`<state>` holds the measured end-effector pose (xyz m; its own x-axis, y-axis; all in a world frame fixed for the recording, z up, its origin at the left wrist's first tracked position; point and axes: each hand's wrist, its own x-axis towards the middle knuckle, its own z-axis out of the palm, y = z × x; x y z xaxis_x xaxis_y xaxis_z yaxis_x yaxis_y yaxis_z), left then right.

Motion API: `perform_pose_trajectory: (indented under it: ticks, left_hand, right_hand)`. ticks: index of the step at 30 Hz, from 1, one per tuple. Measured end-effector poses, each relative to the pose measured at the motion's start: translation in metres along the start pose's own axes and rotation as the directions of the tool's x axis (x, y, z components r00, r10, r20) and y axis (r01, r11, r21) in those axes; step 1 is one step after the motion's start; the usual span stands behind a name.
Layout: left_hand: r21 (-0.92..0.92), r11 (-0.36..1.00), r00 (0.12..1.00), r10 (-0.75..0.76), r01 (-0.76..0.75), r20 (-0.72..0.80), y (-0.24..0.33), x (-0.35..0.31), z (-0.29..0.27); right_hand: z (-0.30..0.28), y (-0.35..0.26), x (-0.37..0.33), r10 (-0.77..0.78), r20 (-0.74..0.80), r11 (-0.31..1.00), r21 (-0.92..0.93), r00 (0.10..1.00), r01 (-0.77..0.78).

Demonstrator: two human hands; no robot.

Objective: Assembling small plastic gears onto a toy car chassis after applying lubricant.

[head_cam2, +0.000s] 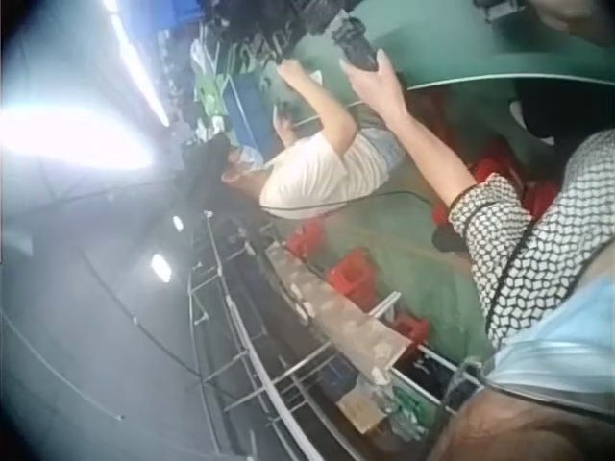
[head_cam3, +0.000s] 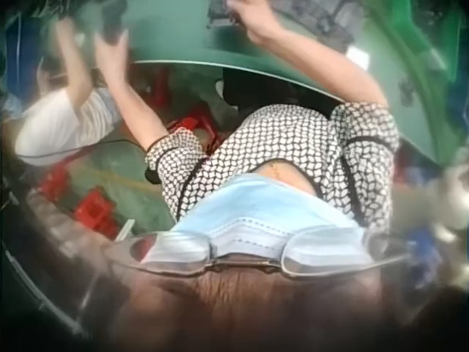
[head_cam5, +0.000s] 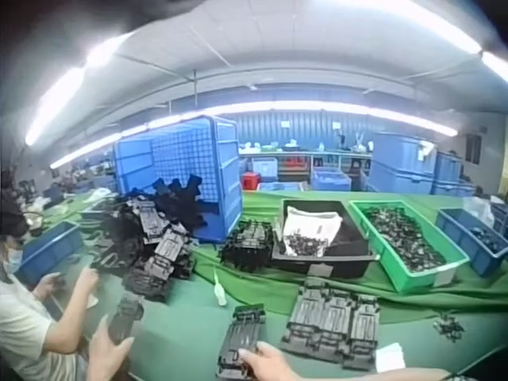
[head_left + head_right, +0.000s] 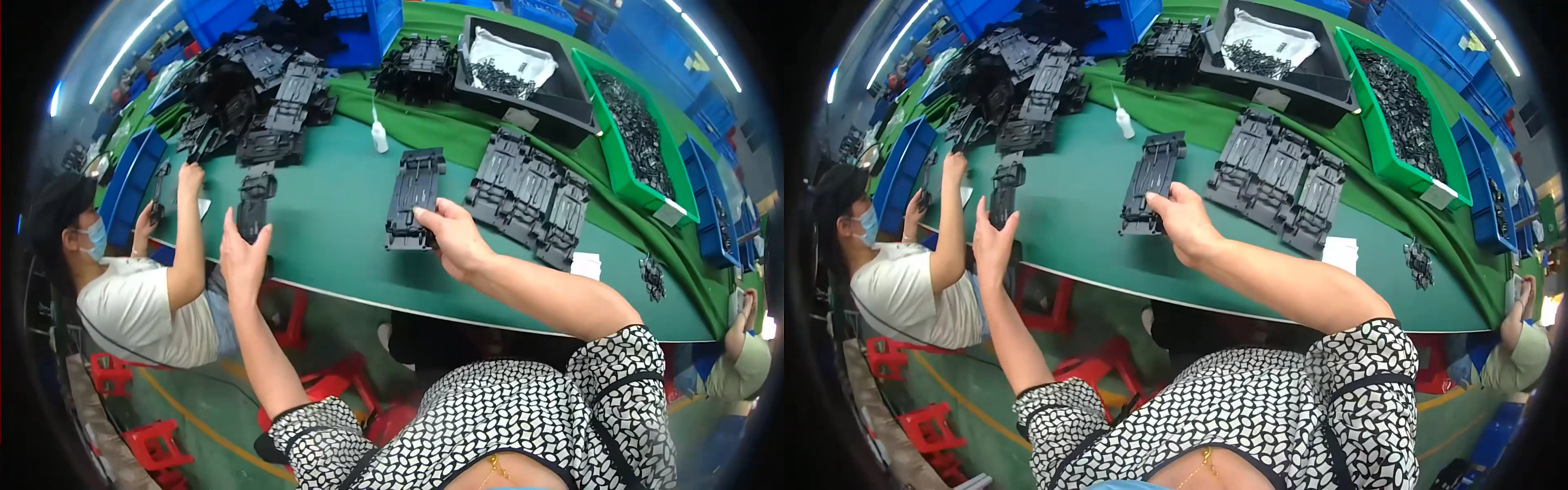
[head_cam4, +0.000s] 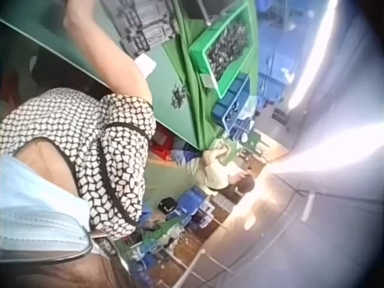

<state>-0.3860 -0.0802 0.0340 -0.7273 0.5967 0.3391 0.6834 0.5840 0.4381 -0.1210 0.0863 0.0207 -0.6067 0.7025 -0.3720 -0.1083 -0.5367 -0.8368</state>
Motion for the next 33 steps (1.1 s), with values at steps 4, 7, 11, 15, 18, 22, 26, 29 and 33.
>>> perform_pose_trajectory:
  ticks: [4, 7, 11, 15, 18, 22, 26, 29, 33]
  left_hand:
    - [-0.244, 0.969, 0.999, 0.043, -0.039, 0.009, 0.043, -0.066, -0.024]
    - [-0.266, 0.959, 0.994, 0.108, -0.099, 0.018, 0.067, -0.102, -0.019]
    - [-0.243, 0.945, 0.976, 0.214, -0.217, -0.039, 0.091, -0.138, -0.017]
    - [-0.332, 0.907, 0.964, 0.264, -0.258, -0.029, 0.127, -0.162, -0.012]
    - [-0.421, 0.858, 0.951, 0.306, -0.294, -0.041, 0.164, -0.180, -0.004]
    - [-0.423, 0.798, 0.893, 0.445, -0.429, -0.067, 0.205, -0.205, 0.018]
    - [-0.404, 0.780, 0.863, 0.503, -0.478, -0.051, 0.234, -0.230, 0.022]
    - [-0.544, 0.755, 0.870, 0.484, -0.365, 0.089, 0.243, -0.248, 0.003]
    - [-0.645, 0.526, 0.823, 0.460, -0.555, -0.333, 0.242, -0.254, -0.008]
  right_hand:
    - [-0.003, 0.022, -0.018, 0.048, 0.109, 0.990, -0.139, 0.993, -0.033]
    - [-0.017, 0.025, -0.012, 0.025, 0.164, 0.958, -0.285, 0.986, 0.023]
    - [-0.015, 0.003, -0.040, 0.007, 0.182, 0.922, -0.383, 0.983, 0.064]
    - [-0.052, 0.009, -0.068, -0.364, 0.193, 0.715, -0.569, 0.911, 0.406]
    - [-0.062, -0.005, -0.121, -0.034, 0.416, 0.926, -0.330, 0.909, 0.186]
    - [-0.081, 0.000, -0.147, -0.153, 0.297, 0.928, -0.285, 0.942, 0.241]
    - [-0.117, 0.004, -0.161, -0.182, 0.242, 0.965, -0.142, 0.953, 0.220]
    - [-0.134, 0.000, -0.178, -0.200, 0.243, 0.970, -0.087, 0.949, 0.227]
    - [-0.148, -0.006, -0.196, -0.256, 0.180, 0.960, 0.162, 0.950, 0.228]
